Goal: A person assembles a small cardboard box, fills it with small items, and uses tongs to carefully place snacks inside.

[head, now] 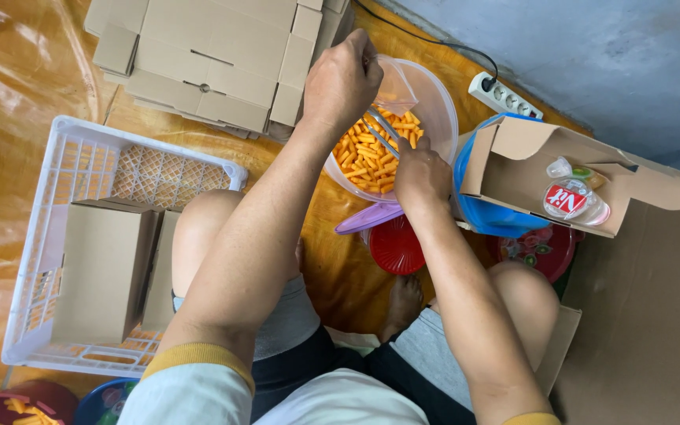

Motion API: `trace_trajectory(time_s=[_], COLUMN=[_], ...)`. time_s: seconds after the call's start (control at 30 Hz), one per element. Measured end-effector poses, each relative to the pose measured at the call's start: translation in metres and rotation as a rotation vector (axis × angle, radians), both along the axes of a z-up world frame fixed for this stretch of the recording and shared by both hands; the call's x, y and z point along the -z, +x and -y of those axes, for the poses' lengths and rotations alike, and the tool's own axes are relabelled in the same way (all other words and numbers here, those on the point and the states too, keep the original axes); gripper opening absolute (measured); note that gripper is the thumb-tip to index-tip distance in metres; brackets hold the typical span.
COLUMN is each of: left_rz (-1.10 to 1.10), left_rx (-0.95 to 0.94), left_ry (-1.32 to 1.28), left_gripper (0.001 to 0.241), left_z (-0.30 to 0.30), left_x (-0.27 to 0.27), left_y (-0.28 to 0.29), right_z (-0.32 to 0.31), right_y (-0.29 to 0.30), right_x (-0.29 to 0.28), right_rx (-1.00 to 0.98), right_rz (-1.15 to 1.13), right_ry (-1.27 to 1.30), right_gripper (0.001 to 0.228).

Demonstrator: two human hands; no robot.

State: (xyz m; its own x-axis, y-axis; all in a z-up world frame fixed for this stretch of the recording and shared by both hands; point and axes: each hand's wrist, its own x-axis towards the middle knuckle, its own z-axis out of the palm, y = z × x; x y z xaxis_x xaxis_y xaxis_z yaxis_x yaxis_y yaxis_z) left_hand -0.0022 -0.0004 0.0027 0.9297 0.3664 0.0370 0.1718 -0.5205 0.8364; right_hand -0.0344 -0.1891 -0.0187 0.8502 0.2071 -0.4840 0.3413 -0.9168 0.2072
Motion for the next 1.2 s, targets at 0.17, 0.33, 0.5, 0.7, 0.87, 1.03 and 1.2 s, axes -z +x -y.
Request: trace_trajectory(time_s=[0.17, 0.33, 0.5, 0.7, 0.87, 1.03, 1.2], left_rz=[0.014, 0.024, 0.018, 0.031, 0.038, -0.003, -0.029], left_rx=[0.001, -0.008, -0.005, -0.009, -0.002, 0.061, 0.101], left_ry=[0.019, 0.029, 0.036, 0.102, 0.12, 0.097, 0.089], left_gripper=[0.012, 0.013, 0.012, 0.007, 0.005, 0.008, 0.009], left_z=[-0.003, -0.005, -0.002, 0.002, 0.007, 0.012, 0.012], left_x=[0.006, 0.008, 0.013, 0.027, 0.034, 0.031, 0.027], left_y=[0.002, 0.003, 0.004, 0.011, 0.009, 0.008, 0.004], right_z=[0.011, 0.021, 0.039, 0.083, 0.105, 0.08, 0.088], right_y=[-0.018, -0.045, -0.065, -0.085, -0.091, -0.084, -0.078], right_x=[-0.025, -0.078, -0.135, -0.198, -0.207, -0.214, -0.199], right_rx=[-0.036, -0.074, 0.064, 0.144, 0.184, 0.434, 0.307], right_rz=[0.077, 0.083, -0.098, -0.09, 0.081, 0.04, 0.037], right_ry=[0.155, 0.247, 0.246, 0.386, 0.579, 0.531, 0.53], right_gripper=[0.057, 0.051, 0.051, 0.053, 0.051, 0.054, 0.055])
